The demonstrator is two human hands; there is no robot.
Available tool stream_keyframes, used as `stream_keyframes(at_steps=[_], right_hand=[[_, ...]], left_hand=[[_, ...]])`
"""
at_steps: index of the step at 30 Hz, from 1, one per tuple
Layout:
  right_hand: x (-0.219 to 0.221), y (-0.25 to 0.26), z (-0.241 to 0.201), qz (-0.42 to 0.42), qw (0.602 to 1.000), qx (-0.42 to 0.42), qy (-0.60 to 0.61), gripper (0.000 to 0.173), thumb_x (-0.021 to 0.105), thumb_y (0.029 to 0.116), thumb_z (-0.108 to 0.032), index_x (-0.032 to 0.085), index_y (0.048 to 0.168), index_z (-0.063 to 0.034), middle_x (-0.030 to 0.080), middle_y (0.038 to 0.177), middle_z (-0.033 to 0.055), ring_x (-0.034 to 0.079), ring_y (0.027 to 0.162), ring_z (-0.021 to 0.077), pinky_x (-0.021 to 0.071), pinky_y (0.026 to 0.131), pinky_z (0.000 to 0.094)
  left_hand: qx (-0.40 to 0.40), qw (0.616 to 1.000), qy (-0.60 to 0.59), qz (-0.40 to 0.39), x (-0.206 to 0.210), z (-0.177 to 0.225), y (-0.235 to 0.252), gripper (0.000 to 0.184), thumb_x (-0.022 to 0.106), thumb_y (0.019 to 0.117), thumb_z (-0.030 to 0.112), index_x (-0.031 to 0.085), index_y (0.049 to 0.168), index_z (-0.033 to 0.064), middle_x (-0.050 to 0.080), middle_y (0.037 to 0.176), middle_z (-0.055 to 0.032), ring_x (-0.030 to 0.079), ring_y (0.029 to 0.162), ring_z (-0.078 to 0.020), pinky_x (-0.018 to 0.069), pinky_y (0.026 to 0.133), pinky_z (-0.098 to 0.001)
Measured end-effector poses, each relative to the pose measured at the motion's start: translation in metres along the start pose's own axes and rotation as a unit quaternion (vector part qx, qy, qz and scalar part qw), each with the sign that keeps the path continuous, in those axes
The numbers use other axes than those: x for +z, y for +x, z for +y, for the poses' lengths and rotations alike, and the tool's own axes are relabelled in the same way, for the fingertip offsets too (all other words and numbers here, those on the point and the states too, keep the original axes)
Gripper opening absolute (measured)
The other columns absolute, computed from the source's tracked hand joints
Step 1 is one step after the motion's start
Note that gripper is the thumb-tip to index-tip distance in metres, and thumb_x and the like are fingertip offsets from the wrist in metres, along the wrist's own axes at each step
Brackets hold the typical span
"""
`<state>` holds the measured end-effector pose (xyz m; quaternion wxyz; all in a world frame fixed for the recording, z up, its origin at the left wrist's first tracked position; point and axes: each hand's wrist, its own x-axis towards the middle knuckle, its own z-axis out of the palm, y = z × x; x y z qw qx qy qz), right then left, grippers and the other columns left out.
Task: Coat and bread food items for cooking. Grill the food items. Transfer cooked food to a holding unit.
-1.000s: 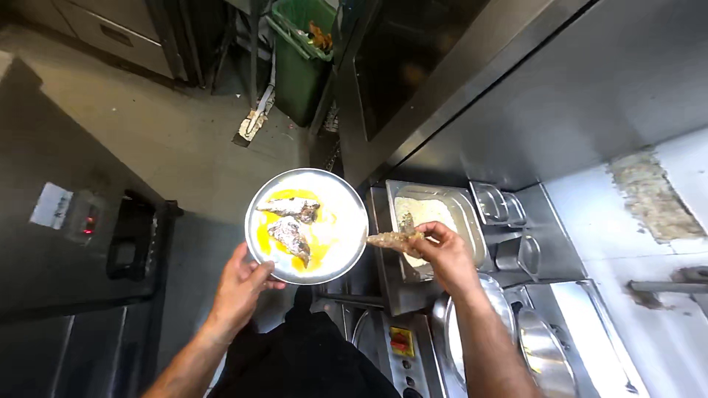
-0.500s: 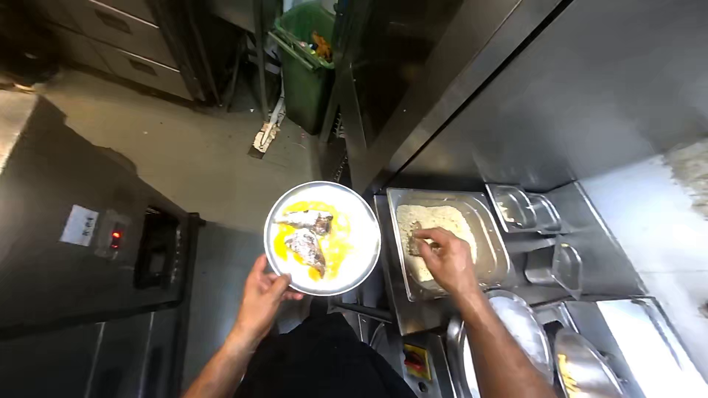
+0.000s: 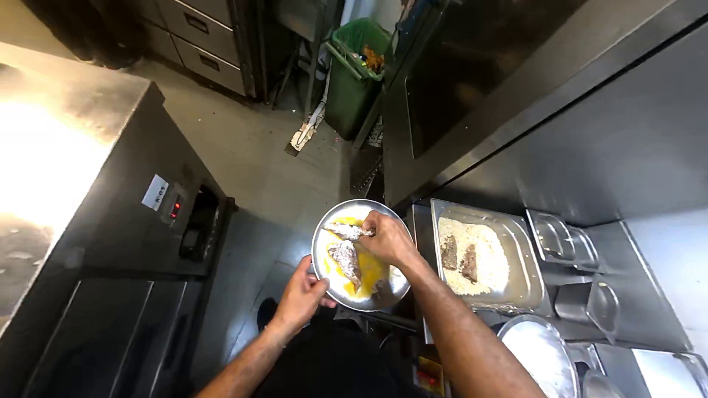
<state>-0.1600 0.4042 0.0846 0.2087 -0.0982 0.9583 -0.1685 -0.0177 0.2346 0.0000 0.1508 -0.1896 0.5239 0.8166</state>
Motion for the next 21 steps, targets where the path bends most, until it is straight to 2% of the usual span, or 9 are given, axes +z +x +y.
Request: stream_keyframes(at_steps=[4,7,8,10,12,14,16,19,21], right_hand=[[-0.032,-0.013,-0.010,0.091,0.985,-0.143,0.044,0.019,0.074,0.0873,-0.009,0.072,0.106,-0.0100,0.071,0.100,0.0070,0.069,0.092,0.0222,0.0571,0.083,0.0467],[-0.047,-0.028,-0.004,0.202,0.934,-0.293,-0.031,0.017,0.069,0.0869,-0.005,0.074,0.102,-0.0112,0.070,0.104,0.0049,0.064,0.103,0.0230,0.0527,0.089,0.0412],[-0.049,-0.036,0.002,0.196,0.924,-0.321,-0.065,0.018,0.069,0.0874,-0.004,0.075,0.103,-0.0109,0.070,0.108,0.0061,0.062,0.108,0.0268,0.0520,0.092,0.0451],[-0.042,-0.053,0.024,0.104,0.927,-0.335,-0.132,0.023,0.071,0.0877,-0.008,0.076,0.108,-0.0175,0.068,0.124,0.0015,0.055,0.128,0.0305,0.0491,0.101,0.0552],[-0.026,-0.068,0.047,0.048,0.938,-0.310,-0.150,0.022,0.070,0.0897,-0.011,0.079,0.106,-0.0221,0.068,0.131,-0.0047,0.054,0.133,0.0266,0.0474,0.106,0.0543],[-0.018,-0.075,0.059,0.087,0.963,-0.237,-0.093,0.021,0.065,0.0923,-0.007,0.079,0.107,-0.0143,0.073,0.120,0.0007,0.065,0.117,0.0231,0.0548,0.097,0.0480],[-0.010,-0.071,0.057,0.125,0.985,-0.112,-0.032,0.019,0.065,0.0971,-0.013,0.077,0.112,-0.0093,0.074,0.109,0.0081,0.070,0.097,0.0242,0.0580,0.086,0.0467],[0.001,-0.056,0.046,0.064,0.997,0.048,-0.012,0.041,0.073,0.0959,-0.036,0.070,0.123,-0.0050,0.070,0.109,0.0167,0.070,0.097,0.0318,0.0577,0.088,0.0539],[0.007,-0.051,0.035,0.052,0.994,0.091,-0.014,0.044,0.076,0.0932,-0.037,0.069,0.122,-0.0053,0.070,0.107,0.0171,0.069,0.098,0.0333,0.0567,0.088,0.0550]], left_hand=[[-0.009,1.000,-0.003,-0.013,-0.005,0.000,-0.003,0.049,0.054,0.0982,-0.007,0.041,0.144,0.0058,0.073,0.091,-0.0210,0.075,0.069,-0.0293,0.0652,0.063,-0.0387],[-0.005,1.000,-0.002,-0.017,-0.006,0.002,-0.002,0.049,0.054,0.0984,-0.007,0.040,0.144,0.0060,0.073,0.091,-0.0209,0.075,0.070,-0.0294,0.0651,0.064,-0.0390],[-0.003,1.000,-0.003,-0.017,-0.006,0.003,-0.002,0.049,0.053,0.0985,-0.007,0.040,0.144,0.0056,0.073,0.090,-0.0208,0.075,0.069,-0.0292,0.0650,0.064,-0.0386],[-0.001,1.000,-0.008,-0.017,-0.006,0.006,-0.001,0.049,0.053,0.0988,-0.008,0.039,0.143,0.0055,0.073,0.090,-0.0209,0.075,0.069,-0.0293,0.0649,0.064,-0.0383],[0.002,1.000,-0.012,-0.013,-0.006,0.008,0.002,0.048,0.053,0.0990,-0.008,0.040,0.143,0.0062,0.073,0.092,-0.0206,0.075,0.070,-0.0295,0.0647,0.064,-0.0387],[0.005,1.000,-0.017,-0.008,-0.003,0.008,0.005,0.050,0.054,0.0985,-0.010,0.040,0.144,0.0066,0.073,0.092,-0.0205,0.074,0.069,-0.0294,0.0648,0.063,-0.0386],[0.006,1.000,-0.018,-0.003,0.001,0.007,0.007,0.050,0.054,0.0984,-0.010,0.040,0.143,0.0070,0.073,0.092,-0.0209,0.074,0.069,-0.0297,0.0647,0.063,-0.0386],[0.021,0.999,-0.021,-0.012,0.008,0.003,0.010,0.051,0.054,0.0983,-0.009,0.040,0.144,0.0077,0.073,0.094,-0.0222,0.075,0.071,-0.0313,0.0650,0.064,-0.0395],[0.028,0.999,-0.017,-0.012,0.012,0.003,0.012,0.051,0.055,0.0979,-0.009,0.040,0.144,0.0074,0.073,0.094,-0.0221,0.075,0.071,-0.0315,0.0653,0.064,-0.0399]])
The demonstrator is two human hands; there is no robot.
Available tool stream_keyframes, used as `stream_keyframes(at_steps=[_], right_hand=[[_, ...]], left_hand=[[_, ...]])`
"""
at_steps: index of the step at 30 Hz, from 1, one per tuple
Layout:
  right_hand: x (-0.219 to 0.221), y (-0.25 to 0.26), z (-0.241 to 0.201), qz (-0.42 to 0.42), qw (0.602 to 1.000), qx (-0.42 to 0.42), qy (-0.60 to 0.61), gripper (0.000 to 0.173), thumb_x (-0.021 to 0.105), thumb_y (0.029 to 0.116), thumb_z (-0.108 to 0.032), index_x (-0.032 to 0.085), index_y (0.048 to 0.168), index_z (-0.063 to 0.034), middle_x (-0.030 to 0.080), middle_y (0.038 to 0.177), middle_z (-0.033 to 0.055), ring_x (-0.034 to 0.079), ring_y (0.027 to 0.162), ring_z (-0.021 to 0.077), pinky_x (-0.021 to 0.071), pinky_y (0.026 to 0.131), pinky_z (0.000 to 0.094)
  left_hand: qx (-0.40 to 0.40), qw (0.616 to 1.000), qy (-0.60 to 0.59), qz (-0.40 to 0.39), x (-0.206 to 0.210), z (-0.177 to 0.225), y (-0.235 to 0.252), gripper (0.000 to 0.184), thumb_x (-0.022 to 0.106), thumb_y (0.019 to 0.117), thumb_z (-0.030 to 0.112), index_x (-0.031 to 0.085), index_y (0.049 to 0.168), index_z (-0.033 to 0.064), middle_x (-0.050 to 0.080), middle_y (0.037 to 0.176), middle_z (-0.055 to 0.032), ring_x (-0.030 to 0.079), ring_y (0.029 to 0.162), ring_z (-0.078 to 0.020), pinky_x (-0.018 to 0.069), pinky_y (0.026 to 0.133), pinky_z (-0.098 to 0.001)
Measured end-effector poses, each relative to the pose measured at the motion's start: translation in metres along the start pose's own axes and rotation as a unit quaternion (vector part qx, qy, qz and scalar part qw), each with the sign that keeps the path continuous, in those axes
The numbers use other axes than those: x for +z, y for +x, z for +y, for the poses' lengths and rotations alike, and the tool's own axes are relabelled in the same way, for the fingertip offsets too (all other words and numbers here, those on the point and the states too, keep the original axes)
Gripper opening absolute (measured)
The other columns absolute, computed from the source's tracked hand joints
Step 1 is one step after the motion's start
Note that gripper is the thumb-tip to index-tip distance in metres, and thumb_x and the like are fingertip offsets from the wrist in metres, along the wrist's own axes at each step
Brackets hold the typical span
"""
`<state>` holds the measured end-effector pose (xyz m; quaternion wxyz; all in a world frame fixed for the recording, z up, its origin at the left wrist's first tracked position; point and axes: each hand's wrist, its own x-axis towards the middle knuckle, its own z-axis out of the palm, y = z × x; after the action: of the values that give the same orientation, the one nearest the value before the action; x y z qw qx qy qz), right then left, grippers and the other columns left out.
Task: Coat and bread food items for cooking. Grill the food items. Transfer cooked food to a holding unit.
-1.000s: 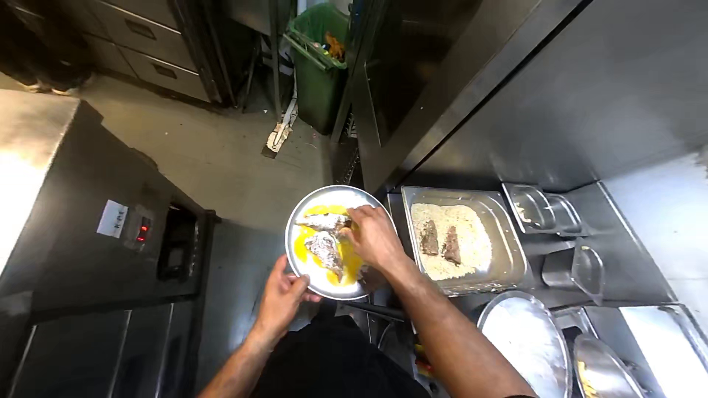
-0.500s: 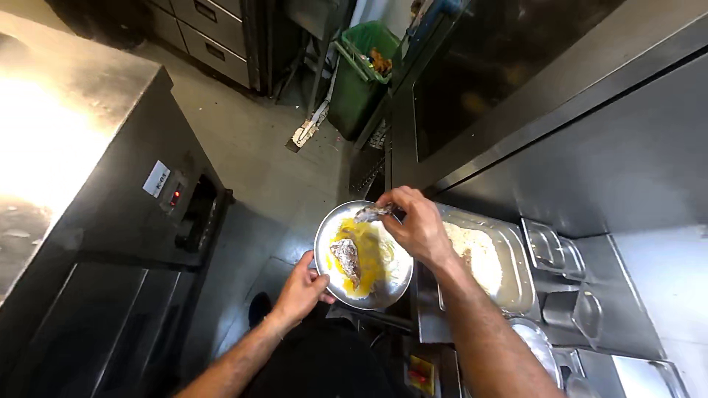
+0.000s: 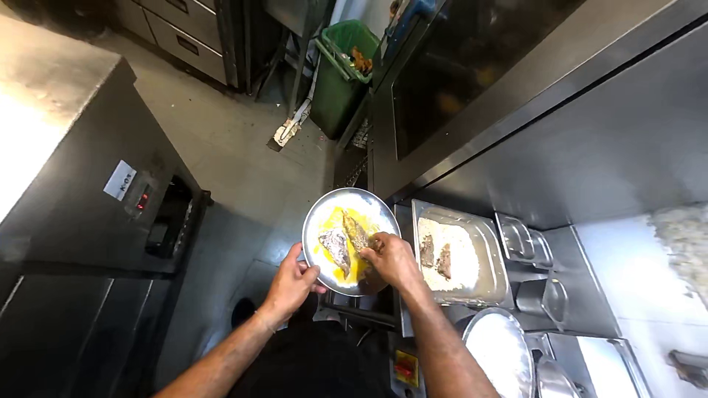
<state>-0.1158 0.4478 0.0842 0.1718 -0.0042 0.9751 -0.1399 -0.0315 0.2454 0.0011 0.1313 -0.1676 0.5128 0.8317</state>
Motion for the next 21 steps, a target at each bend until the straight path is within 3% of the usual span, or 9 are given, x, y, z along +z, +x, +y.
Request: stream_keyframes(at_steps=[5,10,13,16,19,21], right_hand=[[0.005,0.005,-0.008,0.000,0.999,0.043,0.016,0.035,0.080,0.0886,-0.027,0.070,0.115,-0.0056,0.072,0.100,0.0166,0.070,0.093,0.0344,0.0559,0.082,0.0563],[0.023,0.003,-0.005,0.058,0.998,-0.022,-0.026,0.018,0.075,0.0874,-0.021,0.069,0.102,-0.0103,0.071,0.094,0.0117,0.067,0.095,0.0344,0.0531,0.079,0.0563],[-0.008,-0.005,-0.011,0.079,0.994,-0.079,-0.004,0.019,0.076,0.0898,-0.019,0.069,0.106,-0.0104,0.071,0.094,0.0101,0.069,0.088,0.0310,0.0564,0.075,0.0554],[-0.054,-0.011,-0.012,0.114,0.979,-0.164,0.048,0.024,0.076,0.0884,-0.011,0.069,0.111,-0.0111,0.071,0.092,0.0064,0.069,0.078,0.0210,0.0588,0.070,0.0468],[-0.090,-0.018,-0.012,0.133,0.960,-0.241,0.053,0.023,0.074,0.0880,-0.008,0.070,0.110,-0.0123,0.072,0.100,0.0013,0.070,0.088,0.0124,0.0603,0.080,0.0381],[-0.108,-0.024,-0.011,0.149,0.951,-0.269,0.029,0.022,0.073,0.0877,-0.009,0.072,0.109,-0.0133,0.074,0.103,0.0000,0.071,0.095,0.0108,0.0603,0.086,0.0379]], left_hand=[[0.005,1.000,0.003,0.004,0.009,-0.003,0.000,0.050,0.055,0.0977,-0.009,0.041,0.143,0.0070,0.073,0.093,-0.0212,0.075,0.070,-0.0302,0.0649,0.063,-0.0380],[-0.010,1.000,0.002,0.006,0.011,-0.007,0.002,0.049,0.055,0.0986,-0.007,0.040,0.143,0.0063,0.073,0.093,-0.0212,0.075,0.070,-0.0299,0.0652,0.064,-0.0384],[-0.023,1.000,0.007,0.012,0.010,-0.004,0.002,0.049,0.055,0.0988,-0.007,0.040,0.144,0.0064,0.073,0.094,-0.0208,0.075,0.071,-0.0296,0.0654,0.064,-0.0388],[-0.028,0.999,0.016,0.013,0.008,-0.003,0.001,0.051,0.055,0.0990,-0.007,0.039,0.145,0.0063,0.074,0.093,-0.0194,0.075,0.070,-0.0281,0.0652,0.064,-0.0382],[-0.029,0.999,0.017,0.013,0.005,0.000,0.000,0.052,0.054,0.0989,-0.008,0.037,0.146,0.0060,0.073,0.092,-0.0199,0.075,0.069,-0.0281,0.0650,0.063,-0.0375],[-0.032,0.999,0.019,0.016,0.003,0.000,-0.001,0.050,0.055,0.0989,-0.008,0.039,0.144,0.0062,0.073,0.090,-0.0196,0.075,0.068,-0.0278,0.0650,0.063,-0.0372]])
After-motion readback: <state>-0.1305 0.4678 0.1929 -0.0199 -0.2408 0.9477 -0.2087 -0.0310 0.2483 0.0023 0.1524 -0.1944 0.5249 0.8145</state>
